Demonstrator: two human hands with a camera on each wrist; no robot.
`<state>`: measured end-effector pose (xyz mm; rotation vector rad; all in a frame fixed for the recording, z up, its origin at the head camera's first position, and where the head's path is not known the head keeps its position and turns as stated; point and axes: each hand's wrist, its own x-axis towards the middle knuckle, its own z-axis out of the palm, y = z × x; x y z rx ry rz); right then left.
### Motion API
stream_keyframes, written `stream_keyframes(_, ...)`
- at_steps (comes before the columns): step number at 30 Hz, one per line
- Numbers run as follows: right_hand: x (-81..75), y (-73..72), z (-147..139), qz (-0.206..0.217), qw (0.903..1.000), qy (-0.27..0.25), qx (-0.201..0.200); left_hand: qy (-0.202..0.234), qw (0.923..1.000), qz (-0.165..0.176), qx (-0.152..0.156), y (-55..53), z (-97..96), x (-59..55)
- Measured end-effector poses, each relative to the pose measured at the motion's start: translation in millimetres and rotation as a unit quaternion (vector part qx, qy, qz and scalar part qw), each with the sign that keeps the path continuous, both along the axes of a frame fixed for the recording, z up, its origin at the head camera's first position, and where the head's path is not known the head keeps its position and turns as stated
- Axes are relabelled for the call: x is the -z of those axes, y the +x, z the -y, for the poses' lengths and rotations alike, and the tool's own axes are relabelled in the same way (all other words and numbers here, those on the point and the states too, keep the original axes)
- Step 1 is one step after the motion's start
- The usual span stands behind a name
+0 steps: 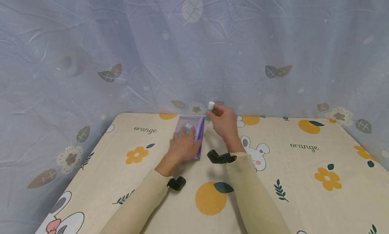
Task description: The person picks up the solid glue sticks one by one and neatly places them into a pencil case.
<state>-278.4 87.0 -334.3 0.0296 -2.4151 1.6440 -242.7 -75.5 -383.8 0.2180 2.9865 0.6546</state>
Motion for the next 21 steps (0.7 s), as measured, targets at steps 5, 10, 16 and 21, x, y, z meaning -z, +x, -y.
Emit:
stream_keyframes(5,1.8,-0.4,2,-0.002,1.0,0.005,0.0,0.002,1.0,0.0,0.0,-0.3,0.4,0.4)
stream_keyframes(10,6.6,-1.6,4,-0.011,0.9996,0.025,0.003,0.001,1.0,0.002,-0.002,-0.4,-0.1,0.2)
stream_keyframes(16,15.6,-4.8,8,0.014,0.999,0.041,0.004,-0.002,1.0,0.003,-0.005,0.2,-0.7,0.1)
stream_keyframes(21,23.4,-7.7,9,0.019,0.9982,0.056,0.001,-0.006,1.0,-0.003,-0.004,1.3,-1.4,-1.1)
